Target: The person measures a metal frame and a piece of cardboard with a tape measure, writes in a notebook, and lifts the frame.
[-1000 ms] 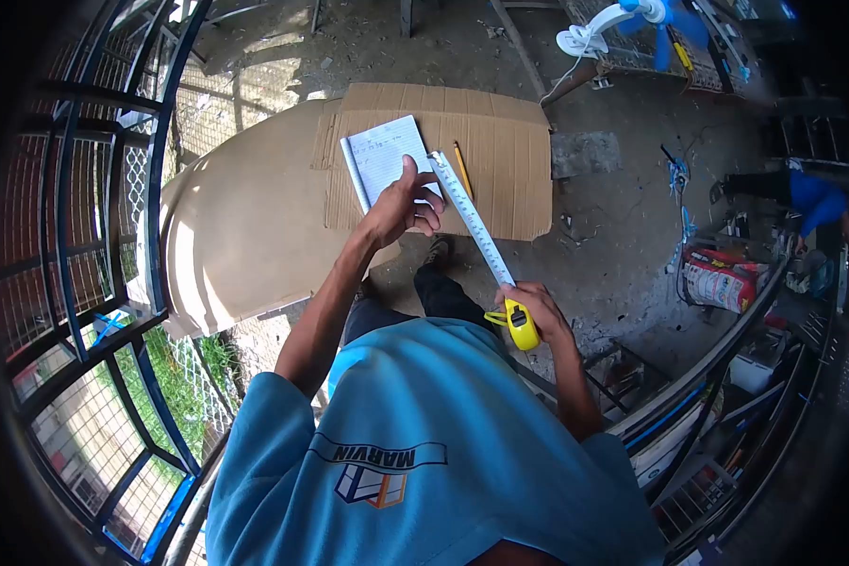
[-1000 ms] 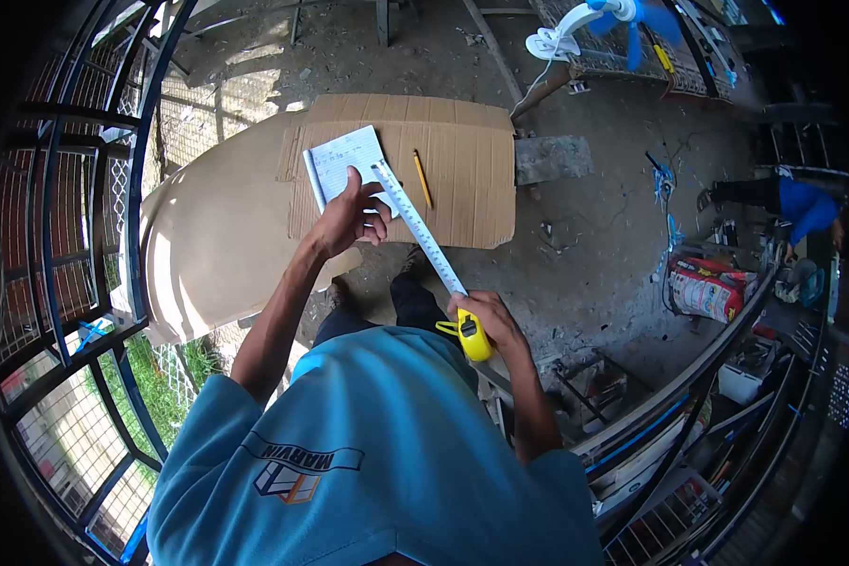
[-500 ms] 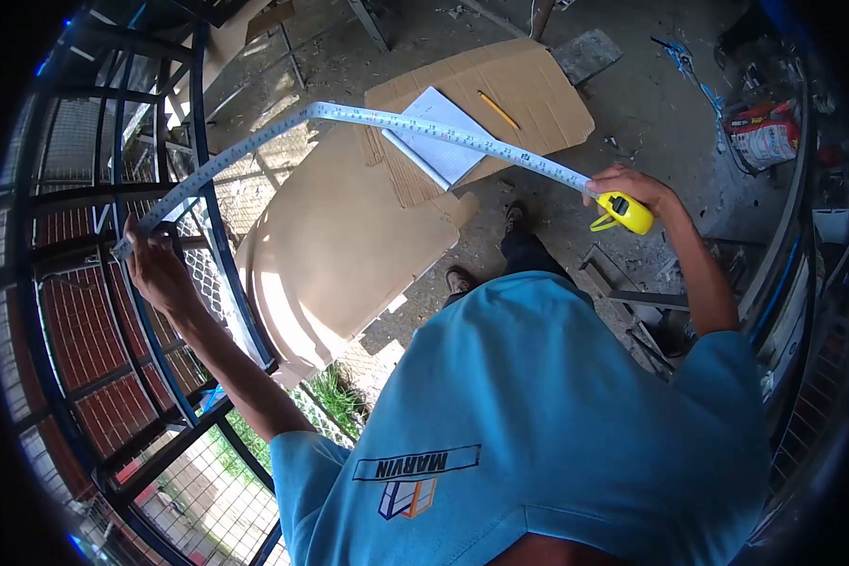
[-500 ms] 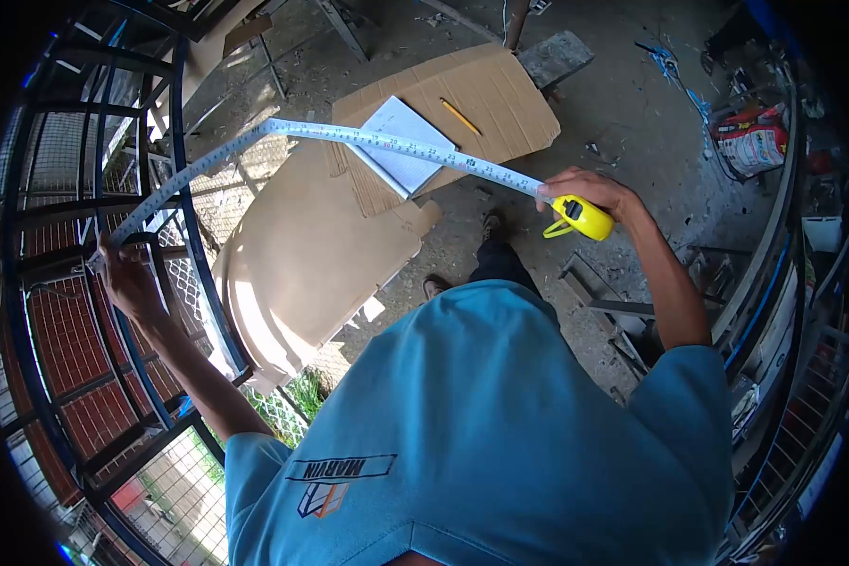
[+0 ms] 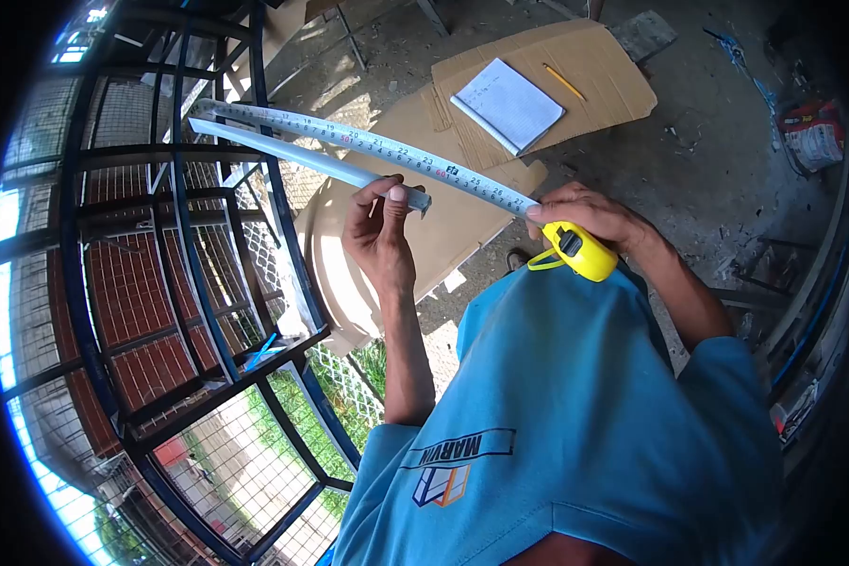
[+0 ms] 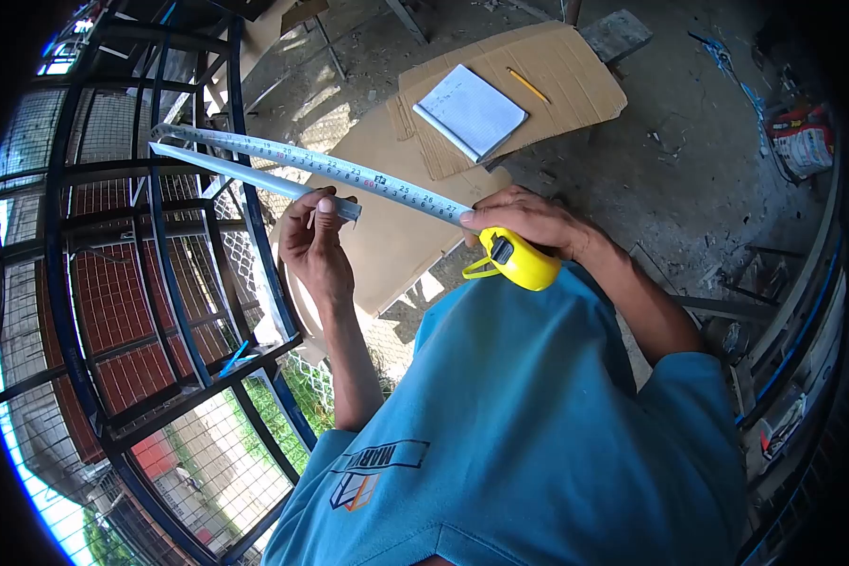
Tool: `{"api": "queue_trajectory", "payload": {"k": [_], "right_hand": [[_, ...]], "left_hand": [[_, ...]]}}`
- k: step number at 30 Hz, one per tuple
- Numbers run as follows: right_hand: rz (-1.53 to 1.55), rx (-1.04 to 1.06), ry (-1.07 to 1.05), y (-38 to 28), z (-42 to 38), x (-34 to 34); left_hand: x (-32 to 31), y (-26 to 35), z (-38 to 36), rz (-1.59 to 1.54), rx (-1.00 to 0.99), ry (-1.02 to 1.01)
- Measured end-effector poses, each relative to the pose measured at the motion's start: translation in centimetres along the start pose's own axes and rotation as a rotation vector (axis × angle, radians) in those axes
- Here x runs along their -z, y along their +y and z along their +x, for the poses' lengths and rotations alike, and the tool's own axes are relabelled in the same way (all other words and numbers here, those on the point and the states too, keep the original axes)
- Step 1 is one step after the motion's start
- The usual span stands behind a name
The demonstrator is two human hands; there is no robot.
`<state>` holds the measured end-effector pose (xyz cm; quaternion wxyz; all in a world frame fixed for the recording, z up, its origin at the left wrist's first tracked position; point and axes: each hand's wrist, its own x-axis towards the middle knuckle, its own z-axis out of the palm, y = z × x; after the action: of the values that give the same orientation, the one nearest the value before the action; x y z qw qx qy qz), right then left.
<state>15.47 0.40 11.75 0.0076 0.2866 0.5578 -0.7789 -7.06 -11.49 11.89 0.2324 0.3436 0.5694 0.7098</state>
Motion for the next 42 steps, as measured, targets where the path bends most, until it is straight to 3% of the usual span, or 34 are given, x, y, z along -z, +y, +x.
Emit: {"api": "queue_trajectory", "payload": {"k": [3,5,9,11,13,15,16,17,19,23,24,25,27,29,31,32,33,34,35,37,42], "right_hand": [[-0.071,-0.029,-0.024,0.5,-0.4,1.6],[-0.191,-0.054,-0.043,0.8,-0.8,4.1],[-0.429,-0.139,-0.062,-0.1,-2.9,9.5],[-0.491,-0.206,-0.064,-1.1,-3.9,11.8],[-0.564,-0.286,-0.088,-1.7,-5.1,13.1],[-0.530,-0.292,-0.098,-1.9,-6.0,13.9],[-0.543,-0.317,-0.107,-2.2,-6.5,13.9],[-0.534,-0.333,-0.071,-2.5,-6.9,13.5],[-0.530,-0.360,-0.029,-2.8,-7.1,13.3],[-0.539,-0.307,-0.093,-2.9,-6.2,12.6],[-0.522,-0.307,-0.099,-2.9,-5.9,12.5],[-0.504,-0.307,-0.104,-3.0,-5.7,12.3],[-0.521,-0.289,-0.100,-3.2,-5.0,11.5],[-0.453,-0.323,-0.131,-3.3,-4.0,10.6],[-0.460,-0.321,-0.123,-2.8,-3.0,10.0],[-0.477,-0.309,-0.090,-2.8,-2.5,9.9],[-0.493,-0.296,-0.056,-2.8,-2.1,9.8],[-0.492,-0.305,-0.089,-2.9,-1.7,9.7],[-0.499,-0.308,-0.098,-2.9,-1.3,9.5],[-0.482,-0.323,-0.090,-2.8,-0.7,9.0],[-0.481,-0.321,-0.174,-2.9,-0.3,8.5]], "left_hand": [[1.2,1.0,1.2,-0.195,-0.069,0.086],[3.6,4.1,2.3,-0.319,0.002,0.139],[14.0,6.5,6.9,-0.590,-0.224,-0.051],[14.6,8.7,8.2,-0.600,-0.187,0.028],[20.8,7.6,10.9,-0.606,-0.121,-0.155],[31.0,4.3,14.7,-0.610,0.120,0.082],[33.5,3.7,15.5,-0.714,0.236,0.006],[35.5,2.9,16.3,-0.584,0.218,0.195],[36.5,1.8,16.5,-0.724,0.320,0.143],[32.8,2.3,14.7,-0.116,0.363,0.376],[35.9,0.1,15.4,-0.042,0.295,0.373],[38.7,-1.5,15.7,0.264,0.261,0.486],[36.6,-3.8,16.7,0.687,0.149,0.716],[23.5,-1.3,12.9,1.426,-0.165,0.758],[14.6,-0.2,9.6,1.442,-0.249,0.601],[11.3,0.4,8.3,1.526,-0.426,0.351],[8.9,0.1,7.7,1.331,-0.491,-0.009],[4.3,2.1,5.6,0.985,-0.055,-0.221],[3.3,0.8,4.8,0.916,-0.004,-0.431],[-0.4,1.6,3.9,0.884,-0.102,-0.687],[-1.4,-0.5,5.1,0.815,-0.018,-0.937]]}}
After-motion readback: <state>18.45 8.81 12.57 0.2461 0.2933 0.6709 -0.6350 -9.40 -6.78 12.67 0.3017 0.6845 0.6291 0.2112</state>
